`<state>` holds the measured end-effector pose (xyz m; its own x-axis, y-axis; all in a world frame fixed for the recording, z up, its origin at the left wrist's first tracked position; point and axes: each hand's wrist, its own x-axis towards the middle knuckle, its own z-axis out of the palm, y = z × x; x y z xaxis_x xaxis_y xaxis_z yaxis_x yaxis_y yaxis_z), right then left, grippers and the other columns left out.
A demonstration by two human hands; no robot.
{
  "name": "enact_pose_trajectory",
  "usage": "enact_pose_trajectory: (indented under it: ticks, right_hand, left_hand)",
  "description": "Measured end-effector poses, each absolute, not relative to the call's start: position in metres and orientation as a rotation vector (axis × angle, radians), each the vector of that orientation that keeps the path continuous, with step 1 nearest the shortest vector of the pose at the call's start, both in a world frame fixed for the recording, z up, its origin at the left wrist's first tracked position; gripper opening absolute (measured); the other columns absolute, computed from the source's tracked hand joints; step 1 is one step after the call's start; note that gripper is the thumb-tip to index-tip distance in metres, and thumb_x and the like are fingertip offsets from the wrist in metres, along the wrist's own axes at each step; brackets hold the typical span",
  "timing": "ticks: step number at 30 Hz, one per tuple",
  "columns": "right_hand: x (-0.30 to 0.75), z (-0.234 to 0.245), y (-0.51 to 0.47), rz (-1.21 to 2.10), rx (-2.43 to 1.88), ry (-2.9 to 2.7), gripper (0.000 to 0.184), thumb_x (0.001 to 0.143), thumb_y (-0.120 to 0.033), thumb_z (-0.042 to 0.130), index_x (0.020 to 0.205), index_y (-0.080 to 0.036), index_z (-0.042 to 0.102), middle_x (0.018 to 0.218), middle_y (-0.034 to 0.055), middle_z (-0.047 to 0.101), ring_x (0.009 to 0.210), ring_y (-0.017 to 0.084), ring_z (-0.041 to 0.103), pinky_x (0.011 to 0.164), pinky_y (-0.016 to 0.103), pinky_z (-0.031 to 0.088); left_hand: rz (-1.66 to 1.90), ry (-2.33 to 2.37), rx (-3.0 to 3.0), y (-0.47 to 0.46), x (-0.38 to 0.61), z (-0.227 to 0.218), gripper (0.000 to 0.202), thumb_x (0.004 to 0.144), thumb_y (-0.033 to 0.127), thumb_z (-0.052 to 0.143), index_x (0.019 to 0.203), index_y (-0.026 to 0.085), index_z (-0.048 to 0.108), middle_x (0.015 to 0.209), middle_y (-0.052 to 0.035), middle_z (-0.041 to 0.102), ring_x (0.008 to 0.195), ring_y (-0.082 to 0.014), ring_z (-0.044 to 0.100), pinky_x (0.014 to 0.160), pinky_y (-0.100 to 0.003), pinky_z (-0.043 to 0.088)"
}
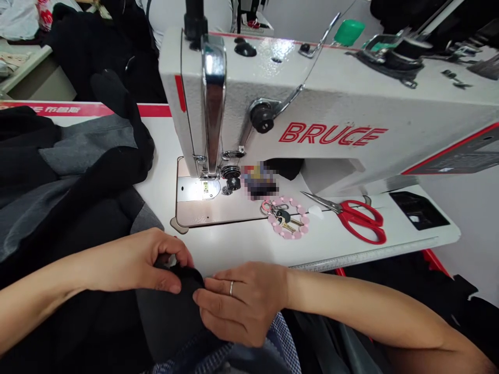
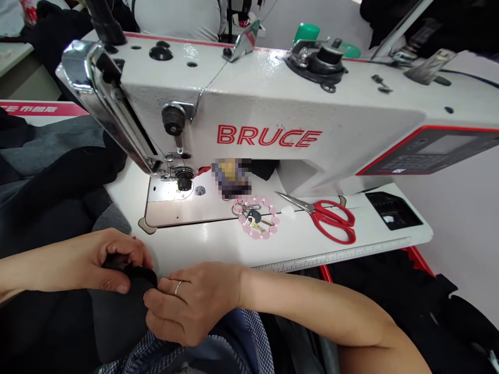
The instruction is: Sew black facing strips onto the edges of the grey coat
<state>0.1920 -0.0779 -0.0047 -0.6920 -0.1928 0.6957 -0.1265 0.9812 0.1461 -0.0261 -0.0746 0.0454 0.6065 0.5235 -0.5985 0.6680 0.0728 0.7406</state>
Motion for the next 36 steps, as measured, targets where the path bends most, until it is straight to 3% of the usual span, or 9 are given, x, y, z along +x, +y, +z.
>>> enact_pose_trajectory:
  ticks: [5, 11, 17, 23, 29, 36]
  right_hand:
    - [0.189, -0.005, -0.078, -0.087, 0.261, -2.273, 0.013, 0.078, -0.019, 0.051, 0.071, -0.014, 0.061, 0.082, 0.0059, 0.068, 0.062, 0.010, 0.061, 0.061, 0.022, 0.051]
    - [0.190, -0.005, -0.077, -0.064, 0.294, -2.263, 0.013, 0.077, -0.019, 0.052, 0.070, -0.014, 0.062, 0.081, 0.0051, 0.069, 0.060, 0.011, 0.062, 0.057, 0.022, 0.051]
    - [0.194, -0.002, -0.080, -0.015, 0.282, -2.360, 0.011, 0.073, -0.022, 0.057, 0.074, -0.013, 0.065, 0.085, 0.0062, 0.069, 0.070, 0.016, 0.065, 0.062, 0.025, 0.052]
    - [0.194, 0.000, -0.082, -0.009, 0.246, -2.394, 0.013, 0.074, -0.022, 0.057, 0.076, -0.014, 0.067, 0.086, 0.0046, 0.069, 0.069, 0.015, 0.064, 0.061, 0.024, 0.053]
    - [0.195, 0.001, -0.082, -0.020, 0.236, -2.400, 0.014, 0.074, -0.020, 0.054, 0.075, -0.016, 0.067, 0.085, 0.0031, 0.069, 0.069, 0.015, 0.064, 0.060, 0.023, 0.053]
    - [0.194, 0.002, -0.082, -0.011, 0.248, -2.426, 0.015, 0.076, -0.021, 0.053, 0.076, -0.016, 0.067, 0.087, 0.0036, 0.069, 0.071, 0.015, 0.064, 0.062, 0.024, 0.053]
  left_hand:
    - [-0.122, 0.789, 1.515, -0.067, -0.029, 0.050, 0.016, 0.076, 0.027, 0.058, 0.089, 0.021, 0.065, 0.109, 0.0013, 0.059, 0.092, -0.0152, 0.052, 0.080, -0.020, 0.035]
    - [-0.056, 0.759, 1.610, -0.067, -0.028, 0.046, 0.013, 0.078, 0.027, 0.056, 0.081, 0.019, 0.067, 0.093, 0.0000, 0.063, 0.087, -0.0137, 0.053, 0.079, -0.021, 0.038]
    - [-0.005, 0.759, 1.636, -0.070, -0.029, 0.044, 0.012, 0.077, 0.023, 0.058, 0.084, 0.015, 0.064, 0.091, -0.0032, 0.063, 0.082, -0.0135, 0.056, 0.073, -0.020, 0.041]
    - [0.057, 0.938, 1.589, -0.077, -0.034, 0.041, 0.017, 0.071, 0.028, 0.065, 0.071, 0.015, 0.053, 0.087, 0.0002, 0.063, 0.077, -0.0106, 0.056, 0.067, -0.018, 0.040]
    - [0.038, 0.970, 1.647, -0.081, -0.035, 0.040, 0.019, 0.072, 0.033, 0.063, 0.077, 0.015, 0.057, 0.072, 0.0029, 0.060, 0.064, -0.0086, 0.053, 0.060, -0.017, 0.040]
    - [0.112, 0.744, 1.701, -0.075, -0.034, 0.040, 0.019, 0.076, 0.019, 0.060, 0.094, 0.018, 0.066, 0.105, -0.0045, 0.063, 0.093, -0.0139, 0.058, 0.081, -0.019, 0.043]
